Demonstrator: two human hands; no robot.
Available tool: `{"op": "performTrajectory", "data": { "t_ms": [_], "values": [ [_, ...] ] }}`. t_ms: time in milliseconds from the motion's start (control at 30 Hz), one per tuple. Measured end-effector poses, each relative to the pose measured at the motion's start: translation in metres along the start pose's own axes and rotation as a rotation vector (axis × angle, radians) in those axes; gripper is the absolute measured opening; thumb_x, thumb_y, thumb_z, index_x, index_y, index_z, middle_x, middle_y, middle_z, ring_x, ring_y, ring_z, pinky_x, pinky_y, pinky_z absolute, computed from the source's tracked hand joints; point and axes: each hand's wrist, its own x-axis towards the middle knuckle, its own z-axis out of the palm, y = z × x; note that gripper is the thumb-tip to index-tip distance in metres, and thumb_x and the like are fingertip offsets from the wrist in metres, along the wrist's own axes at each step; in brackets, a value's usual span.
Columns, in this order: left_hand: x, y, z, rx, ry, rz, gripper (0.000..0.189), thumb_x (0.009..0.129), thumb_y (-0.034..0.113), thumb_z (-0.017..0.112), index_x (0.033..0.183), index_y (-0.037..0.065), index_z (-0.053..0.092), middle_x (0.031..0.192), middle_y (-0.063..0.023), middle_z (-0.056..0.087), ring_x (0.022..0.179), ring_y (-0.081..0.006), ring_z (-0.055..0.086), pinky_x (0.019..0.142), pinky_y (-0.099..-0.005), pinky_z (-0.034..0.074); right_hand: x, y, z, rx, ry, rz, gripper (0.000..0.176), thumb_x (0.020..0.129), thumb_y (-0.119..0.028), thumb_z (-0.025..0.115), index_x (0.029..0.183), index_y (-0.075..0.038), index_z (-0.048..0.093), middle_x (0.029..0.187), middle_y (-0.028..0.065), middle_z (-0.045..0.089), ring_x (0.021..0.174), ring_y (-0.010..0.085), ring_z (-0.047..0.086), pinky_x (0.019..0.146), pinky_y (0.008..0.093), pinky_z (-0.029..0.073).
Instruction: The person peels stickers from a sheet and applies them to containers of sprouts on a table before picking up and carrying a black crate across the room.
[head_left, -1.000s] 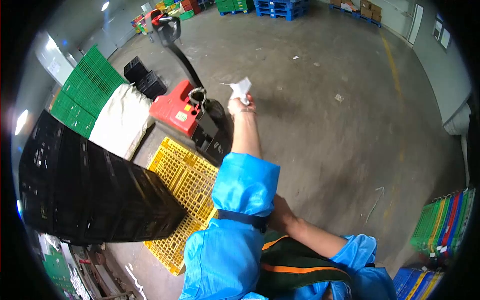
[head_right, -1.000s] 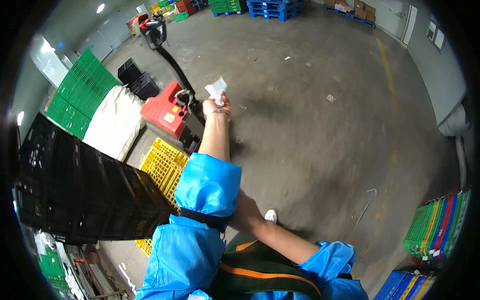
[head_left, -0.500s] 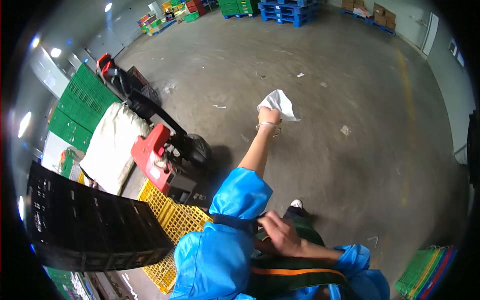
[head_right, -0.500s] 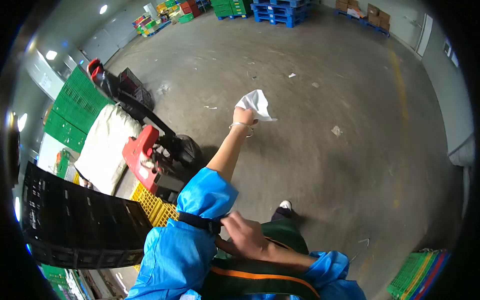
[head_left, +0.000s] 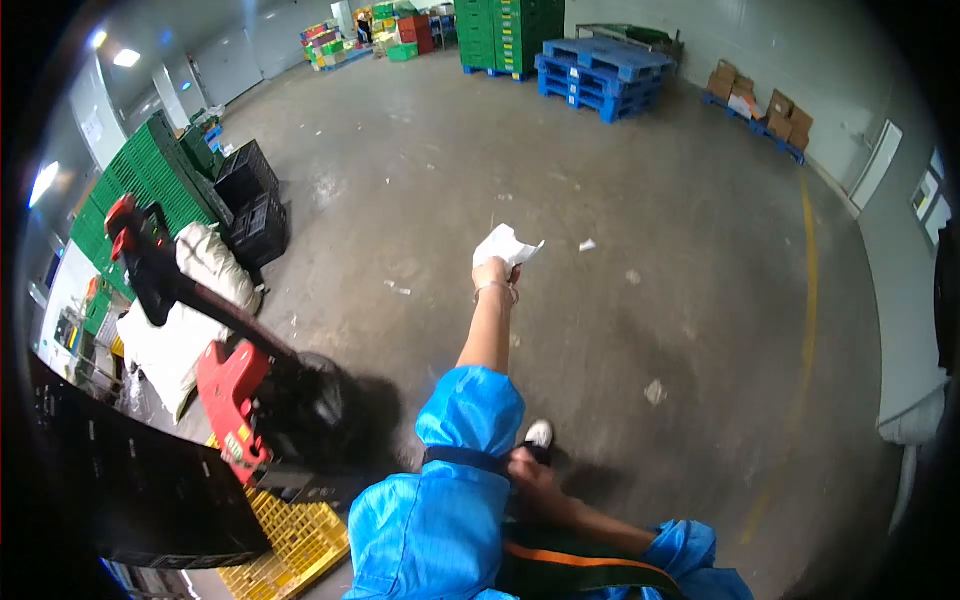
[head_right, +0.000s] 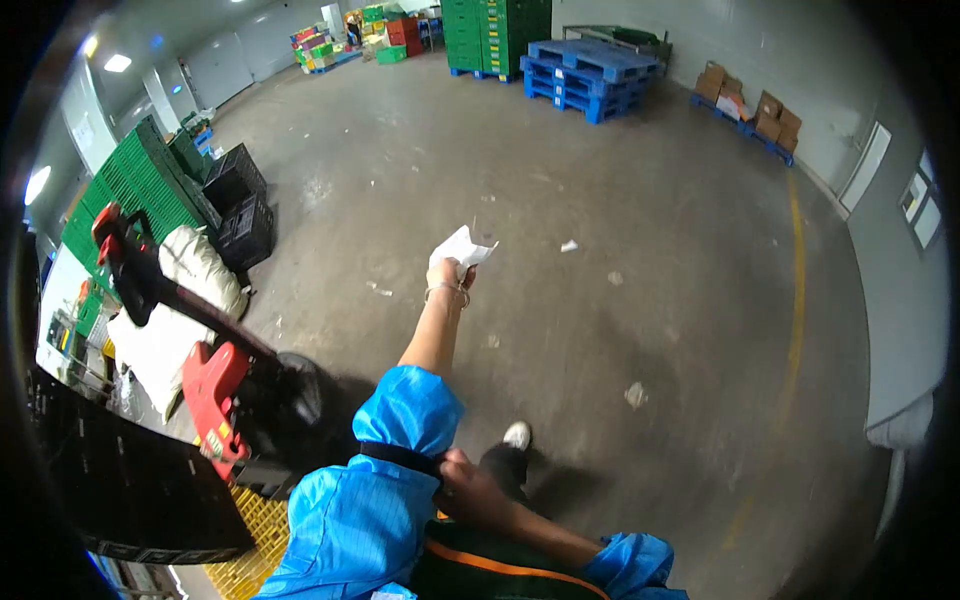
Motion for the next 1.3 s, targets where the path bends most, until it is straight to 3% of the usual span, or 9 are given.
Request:
{"op": "performTrajectory", "data": {
  "t_ms": [200, 400, 533, 700, 800, 933, 1067, 1133, 1300],
  "values": [
    [0.070, -0.007, 0.139, -0.166, -0.140, -0.073, 0.036, 0.071, 0.010, 0.055, 0.107, 0.004, 0.048, 0.102, -0.0113, 0.054, 0.085, -0.0258, 0.055, 0.069, -0.0381, 0.048, 0.086, 0.092, -0.076, 0.412, -0.225, 0.577, 0.049, 0.071, -0.003, 0.064, 0.112, -0.003, 0.038, 0.106, 0.0182, 0.045, 0.094, 0.0324, 0.053, 0.073, 0.0371, 0.048],
    [0.098, 0.014, 0.228, -0.035, -0.481, 0.015, 0.034, 0.080, 0.009, 0.047, 0.114, 0.008, 0.046, 0.106, -0.0058, 0.056, 0.088, -0.0194, 0.058, 0.070, -0.0334, 0.050, 0.151, 0.187, -0.145, 0.666, -0.415, 0.509, 0.031, 0.082, -0.006, 0.060, 0.109, 0.000, 0.047, 0.108, 0.0145, 0.047, 0.093, 0.0226, 0.055, 0.081, 0.0352, 0.048],
    [0.104, 0.015, 0.228, 0.310, -0.603, 0.134, 0.034, 0.080, 0.013, 0.054, 0.113, 0.006, 0.049, 0.099, -0.0048, 0.058, 0.085, -0.0139, 0.057, 0.066, -0.0286, 0.050, 0.147, 0.315, -0.192, 0.906, 0.134, 1.293, 0.039, 0.088, -0.036, 0.048, 0.111, -0.005, 0.048, 0.109, 0.0110, 0.049, 0.093, 0.0181, 0.055, 0.075, 0.0303, 0.046],
    [0.087, -0.036, 0.184, 0.874, -0.805, 0.039, 0.037, 0.082, 0.018, 0.056, 0.115, 0.002, 0.050, 0.098, -0.0053, 0.060, 0.091, -0.0130, 0.053, 0.083, -0.0290, 0.042, 0.259, 0.399, -0.275, 1.335, 0.208, 1.081, 0.046, 0.084, -0.037, 0.052, 0.115, -0.004, 0.047, 0.107, 0.0082, 0.053, 0.101, 0.0234, 0.050, 0.086, 0.0369, 0.040],
    [0.098, -0.050, 0.178, 0.452, -0.473, -0.264, 0.024, 0.085, 0.017, 0.052, 0.102, 0.002, 0.053, 0.082, -0.0076, 0.059, 0.058, -0.0140, 0.057, 0.044, -0.0243, 0.046, 0.301, 0.456, -0.243, 0.829, 0.241, 0.881, 0.033, 0.074, -0.001, 0.055, 0.107, 0.001, 0.050, 0.100, 0.0087, 0.058, 0.089, 0.0215, 0.057, 0.078, 0.0324, 0.045],
    [0.147, -0.035, 0.158, -0.207, -0.022, -0.246, 0.021, 0.086, 0.019, 0.050, 0.100, 0.004, 0.055, 0.086, -0.0067, 0.060, 0.065, -0.0146, 0.059, 0.052, -0.0265, 0.050, 0.316, 0.511, -0.173, 0.484, -0.364, 0.159, 0.014, 0.078, -0.009, 0.055, 0.084, 0.003, 0.057, 0.079, 0.0127, 0.062, 0.073, 0.0229, 0.059, 0.065, 0.0349, 0.045],
    [0.200, 0.030, 0.116, -0.656, -0.284, -0.221, 0.040, 0.087, 0.039, 0.044, 0.112, 0.007, 0.050, 0.103, -0.0084, 0.059, 0.089, -0.0220, 0.059, 0.078, -0.0356, 0.049, 0.424, 0.492, -0.104, 0.362, -0.447, 0.004, 0.015, 0.071, -0.010, 0.058, 0.082, 0.000, 0.060, 0.082, 0.0156, 0.058, 0.075, 0.0303, 0.057, 0.063, 0.0366, 0.047],
    [0.230, 0.058, 0.104, -0.675, -0.286, -0.209, 0.052, 0.083, 0.055, 0.047, 0.107, 0.009, 0.053, 0.098, -0.0061, 0.060, 0.087, -0.0209, 0.059, 0.074, -0.0366, 0.050, 0.456, 0.514, -0.058, 0.257, -0.541, -0.098, 0.015, 0.071, -0.009, 0.057, 0.082, 0.000, 0.059, 0.081, 0.0153, 0.058, 0.075, 0.0308, 0.056, 0.064, 0.0374, 0.047],
    [0.344, 0.134, 0.073, -0.540, 0.141, 0.152, 0.020, 0.085, 0.029, 0.057, 0.087, 0.009, 0.054, 0.076, -0.0063, 0.060, 0.068, -0.0175, 0.060, 0.058, -0.0321, 0.051, 0.529, 0.524, 0.029, 0.020, -0.645, -0.508, 0.021, 0.069, -0.007, 0.052, 0.088, 0.003, 0.054, 0.092, 0.0180, 0.053, 0.088, 0.0360, 0.049, 0.079, 0.0480, 0.038]
  ]
}}
